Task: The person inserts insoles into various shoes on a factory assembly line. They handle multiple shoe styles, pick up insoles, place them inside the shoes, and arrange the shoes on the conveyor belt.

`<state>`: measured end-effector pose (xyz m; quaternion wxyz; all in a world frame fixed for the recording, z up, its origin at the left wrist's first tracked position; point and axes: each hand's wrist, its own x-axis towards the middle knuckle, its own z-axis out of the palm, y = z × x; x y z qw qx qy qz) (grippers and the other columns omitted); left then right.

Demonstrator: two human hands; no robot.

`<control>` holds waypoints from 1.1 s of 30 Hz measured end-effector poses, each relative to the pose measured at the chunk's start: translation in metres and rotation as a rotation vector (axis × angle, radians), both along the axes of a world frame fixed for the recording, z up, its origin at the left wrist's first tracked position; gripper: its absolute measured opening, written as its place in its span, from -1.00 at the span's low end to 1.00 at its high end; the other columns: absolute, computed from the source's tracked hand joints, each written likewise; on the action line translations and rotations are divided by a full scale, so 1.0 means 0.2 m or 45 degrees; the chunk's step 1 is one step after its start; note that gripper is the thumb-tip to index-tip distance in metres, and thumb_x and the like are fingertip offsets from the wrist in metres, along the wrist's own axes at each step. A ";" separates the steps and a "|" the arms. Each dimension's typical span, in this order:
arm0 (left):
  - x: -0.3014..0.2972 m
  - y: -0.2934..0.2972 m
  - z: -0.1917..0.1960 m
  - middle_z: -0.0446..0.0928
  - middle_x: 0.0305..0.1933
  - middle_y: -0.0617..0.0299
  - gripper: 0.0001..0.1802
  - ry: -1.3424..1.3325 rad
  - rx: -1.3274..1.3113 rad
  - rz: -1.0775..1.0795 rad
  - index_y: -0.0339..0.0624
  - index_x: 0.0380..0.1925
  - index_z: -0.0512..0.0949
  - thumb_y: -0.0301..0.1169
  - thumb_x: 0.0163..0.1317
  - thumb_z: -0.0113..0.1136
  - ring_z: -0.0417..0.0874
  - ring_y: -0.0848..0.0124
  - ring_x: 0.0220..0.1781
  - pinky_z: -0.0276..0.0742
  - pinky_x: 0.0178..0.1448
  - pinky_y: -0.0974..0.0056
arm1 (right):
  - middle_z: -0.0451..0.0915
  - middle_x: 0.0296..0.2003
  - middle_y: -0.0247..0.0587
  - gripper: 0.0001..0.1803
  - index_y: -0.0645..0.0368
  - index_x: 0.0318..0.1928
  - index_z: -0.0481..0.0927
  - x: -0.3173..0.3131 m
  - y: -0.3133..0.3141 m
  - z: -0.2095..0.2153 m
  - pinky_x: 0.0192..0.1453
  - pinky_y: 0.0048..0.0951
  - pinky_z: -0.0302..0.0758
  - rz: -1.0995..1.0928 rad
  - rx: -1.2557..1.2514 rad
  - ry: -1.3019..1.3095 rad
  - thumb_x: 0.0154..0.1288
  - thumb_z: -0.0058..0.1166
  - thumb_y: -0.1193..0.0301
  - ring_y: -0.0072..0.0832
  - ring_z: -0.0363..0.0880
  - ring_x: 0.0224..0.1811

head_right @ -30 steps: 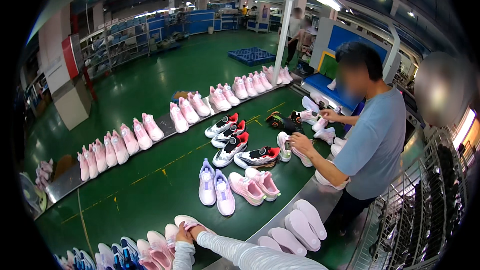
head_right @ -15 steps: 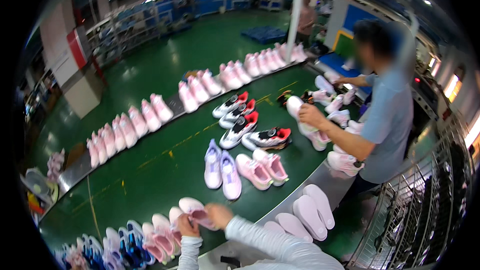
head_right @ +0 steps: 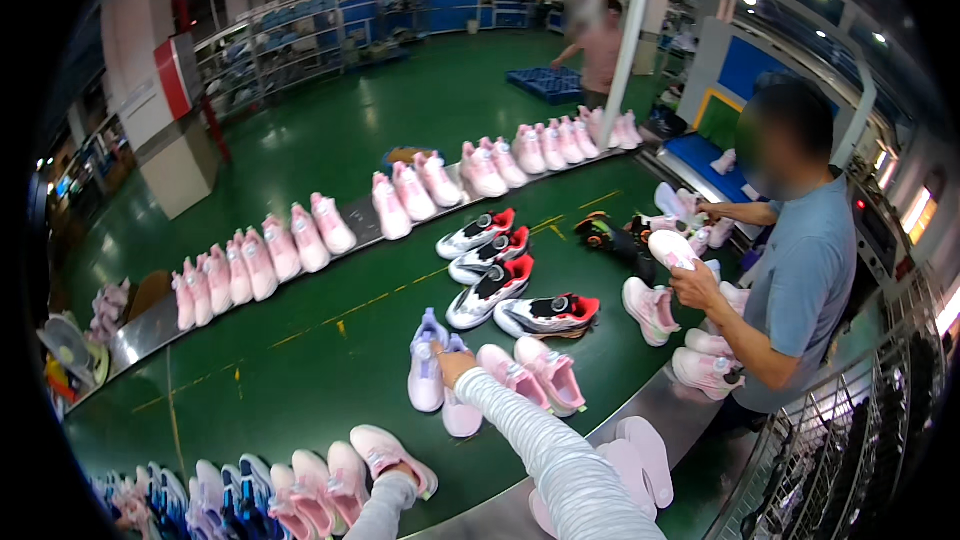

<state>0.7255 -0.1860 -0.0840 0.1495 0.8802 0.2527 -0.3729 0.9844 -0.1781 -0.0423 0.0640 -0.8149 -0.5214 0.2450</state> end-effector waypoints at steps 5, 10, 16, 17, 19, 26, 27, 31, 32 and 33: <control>0.07 0.01 0.18 0.51 -0.22 0.10 -0.73 -0.036 -0.013 -0.016 -0.07 -0.37 0.55 -0.28 -0.11 0.05 0.53 0.27 -0.21 0.45 -0.17 0.24 | 0.48 -0.21 0.03 -0.08 0.01 0.21 -0.03 0.17 0.04 0.04 -0.04 -0.24 0.37 -0.119 0.089 0.031 -0.21 0.17 0.40 -0.16 0.48 -0.17; 0.01 0.02 0.22 0.52 -0.26 0.10 -0.76 -0.057 0.003 0.005 -0.08 -0.39 0.55 -0.30 -0.09 0.02 0.54 0.27 -0.24 0.45 -0.18 0.23 | 0.43 -0.12 0.05 -0.06 0.07 0.15 0.14 0.18 0.24 0.00 -0.01 -0.31 0.37 0.100 -0.246 0.078 -0.38 0.30 0.31 -0.18 0.44 -0.09; -0.08 0.02 0.27 0.53 -0.29 0.09 -0.78 -0.089 -0.001 -0.019 -0.09 -0.41 0.56 -0.32 -0.05 -0.01 0.55 0.26 -0.27 0.46 -0.21 0.22 | 0.49 -0.21 0.00 -0.23 0.14 0.03 0.30 0.06 0.27 -0.07 -0.08 -0.31 0.41 0.131 -0.247 -0.080 -0.36 0.22 0.32 -0.19 0.48 -0.17; -0.12 0.00 0.27 0.53 -0.30 0.09 -0.78 -0.087 -0.027 -0.038 -0.10 -0.42 0.56 -0.33 -0.05 -0.02 0.55 0.26 -0.28 0.46 -0.21 0.22 | 0.51 -0.29 0.02 -0.36 0.16 -0.07 0.37 0.02 0.22 -0.13 -0.12 -0.30 0.43 0.120 -0.083 -0.147 -0.31 0.17 0.29 -0.17 0.51 -0.25; -0.21 -0.02 0.32 0.53 -0.31 0.09 -0.79 -0.107 -0.040 -0.066 -0.10 -0.42 0.56 -0.34 -0.04 -0.03 0.55 0.26 -0.29 0.46 -0.22 0.22 | 0.52 -0.35 0.04 -0.39 0.21 -0.18 0.39 -0.07 0.16 -0.09 -0.18 -0.29 0.44 -0.081 0.068 -0.111 -0.35 0.21 0.21 -0.14 0.51 -0.30; -0.40 0.05 -0.01 0.52 -0.24 0.18 -0.78 -0.143 -0.239 -0.065 -0.04 -0.37 0.55 -0.28 -0.01 0.01 0.54 0.32 -0.21 0.44 -0.15 0.29 | 0.48 -0.24 -0.20 -0.39 0.14 -0.05 0.35 -0.49 -0.31 -0.17 -0.42 -0.17 0.44 -1.439 0.773 1.647 -0.22 0.27 0.44 -0.28 0.51 -0.29; -0.33 0.04 0.02 0.52 -0.23 0.18 -0.78 -0.148 -0.211 -0.092 -0.04 -0.36 0.55 -0.28 -0.01 0.01 0.53 0.31 -0.20 0.44 -0.14 0.30 | 0.46 -0.22 -0.19 -0.42 0.06 -0.02 0.33 -0.47 -0.39 -0.43 -0.45 -0.03 0.42 -1.570 0.947 1.794 -0.15 0.23 0.46 -0.25 0.51 -0.30; -0.41 0.06 0.04 0.50 -0.19 0.17 -0.76 -0.056 -0.135 -0.039 -0.03 -0.32 0.54 -0.29 0.00 0.01 0.53 0.30 -0.18 0.44 -0.12 0.30 | 0.43 -0.18 -0.23 -0.62 0.10 -0.10 0.36 -0.82 -0.44 -0.31 -0.08 -0.16 0.40 -1.883 0.672 1.973 0.01 0.08 0.42 -0.32 0.39 -0.09; -0.40 0.06 0.04 0.50 -0.18 0.17 -0.76 -0.033 -0.122 -0.051 -0.03 -0.31 0.54 -0.29 0.00 0.01 0.53 0.30 -0.17 0.43 -0.11 0.30 | 0.41 -0.18 -0.19 -0.67 0.15 -0.13 0.37 -0.85 -0.45 -0.29 -0.05 -0.18 0.40 -2.112 0.685 2.211 0.03 0.05 0.42 -0.27 0.39 -0.09; -0.38 0.06 0.05 0.50 -0.18 0.17 -0.75 -0.007 -0.107 -0.066 -0.03 -0.30 0.53 -0.29 0.00 0.01 0.53 0.30 -0.16 0.43 -0.10 0.30 | 0.41 -0.19 -0.14 -0.68 0.21 -0.15 0.37 -0.87 -0.43 -0.28 -0.06 -0.21 0.42 -1.992 0.706 2.215 0.03 0.04 0.44 -0.26 0.40 -0.10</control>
